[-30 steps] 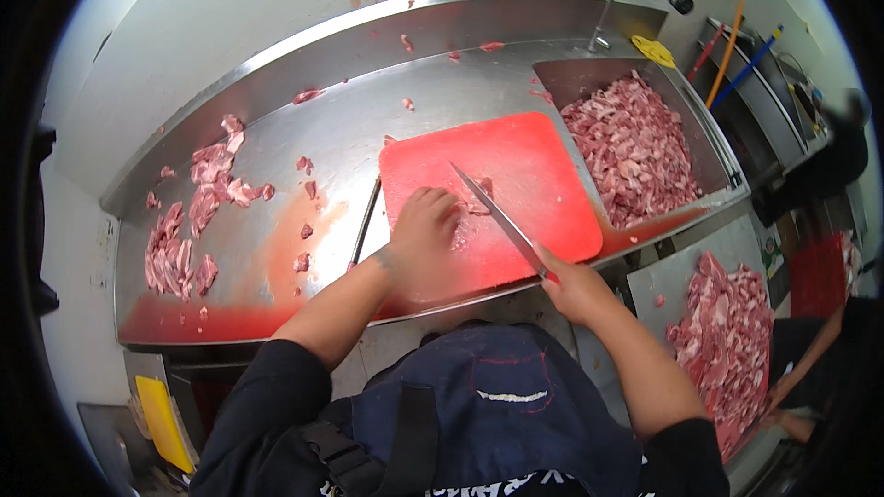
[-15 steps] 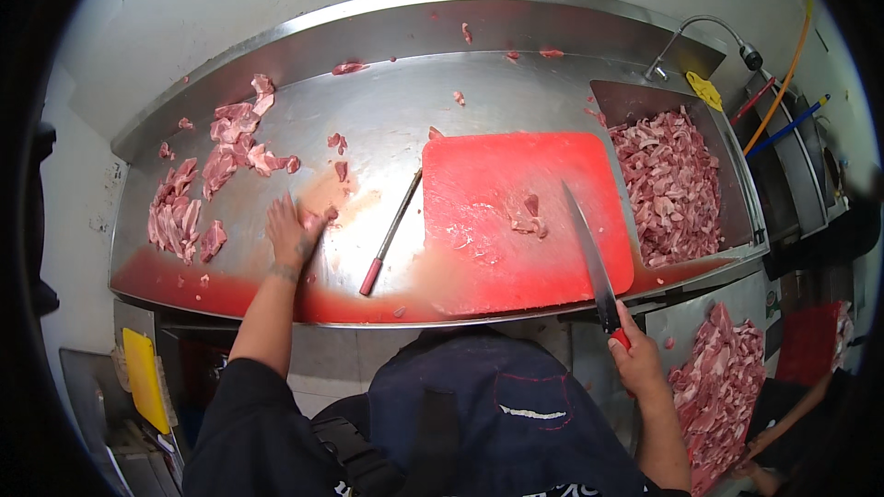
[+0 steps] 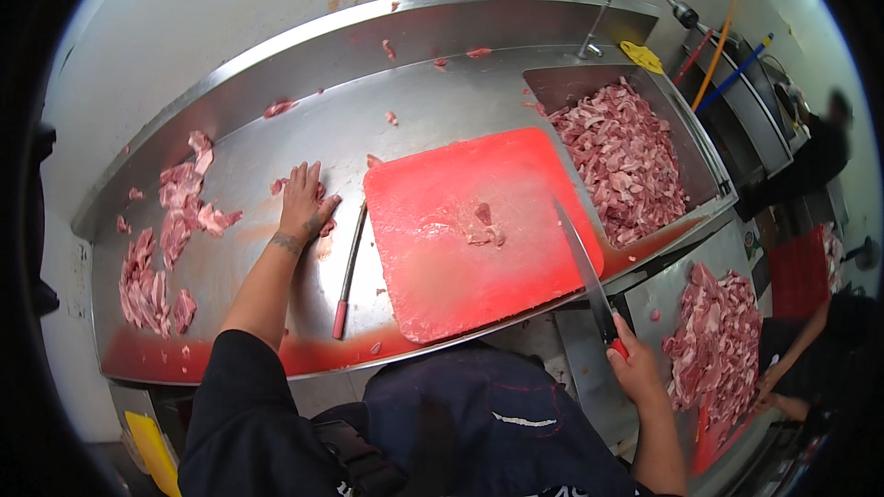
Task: The person cuts raw meat into smaller pieces on a red cutting board using a knife. The cut pieces are placed into a metal bin. The person repeatedly picks up new pieces of meat, slices them, and transfers the cut portions to the bin.
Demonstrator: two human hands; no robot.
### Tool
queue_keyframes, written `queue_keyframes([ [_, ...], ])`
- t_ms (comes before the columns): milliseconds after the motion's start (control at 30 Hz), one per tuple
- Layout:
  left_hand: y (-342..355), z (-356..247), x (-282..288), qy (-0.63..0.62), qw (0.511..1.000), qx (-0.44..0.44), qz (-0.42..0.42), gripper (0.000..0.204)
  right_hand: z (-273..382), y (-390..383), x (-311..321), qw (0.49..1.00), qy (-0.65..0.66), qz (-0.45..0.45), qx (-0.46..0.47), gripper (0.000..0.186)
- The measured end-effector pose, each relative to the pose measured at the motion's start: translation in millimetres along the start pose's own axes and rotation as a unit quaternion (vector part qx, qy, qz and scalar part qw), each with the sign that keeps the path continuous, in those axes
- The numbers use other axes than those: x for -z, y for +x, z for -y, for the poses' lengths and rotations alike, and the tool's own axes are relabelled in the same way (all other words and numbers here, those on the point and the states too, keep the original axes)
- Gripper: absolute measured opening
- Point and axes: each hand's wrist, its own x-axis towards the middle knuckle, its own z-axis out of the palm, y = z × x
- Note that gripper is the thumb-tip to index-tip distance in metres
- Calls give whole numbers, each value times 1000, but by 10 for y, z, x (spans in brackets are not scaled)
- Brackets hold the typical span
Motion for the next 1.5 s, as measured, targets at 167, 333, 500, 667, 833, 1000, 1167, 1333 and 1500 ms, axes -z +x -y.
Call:
queue_keyframes([
  [167, 722, -400, 40, 34, 972, 173, 156, 65, -149, -308, 49, 999, 14, -31, -38, 74],
  [333, 1194, -423, -362, -130, 953, 170, 216, 58, -217, -530, 109, 989, 90, -33, -109, 74],
  [500, 2009, -1428, -1257, -59, 970, 28, 233, 43, -228, -453, 118, 998, 38, -31, -35, 73],
  [667, 2196, -2820, -979, -514, 842, 0, 161, 54, -260, -273, 192, 997, 24, -47, 51, 75],
  [833, 1665, -2102, -100, -192, 960, -156, 132, 50, -313, -295, 375, 999, 32, 25, 24, 74],
  [1000, 614, -505, 391, -7, 971, 5, 240, 55, -108, -104, 397, 977, -52, 178, 108, 72],
  [1167, -526, 152, 468, -11, 966, 82, 247, 58, 174, 466, 246, 962, -88, 237, 105, 71],
  [1333, -741, 19, 285, -47, 975, 101, 193, 26, 239, 783, 252, 993, -109, 29, 26, 68],
  [1500, -807, -14, 100, -86, 992, 50, 77, 8, 249, 735, 165, 990, -98, 68, 69, 73],
])
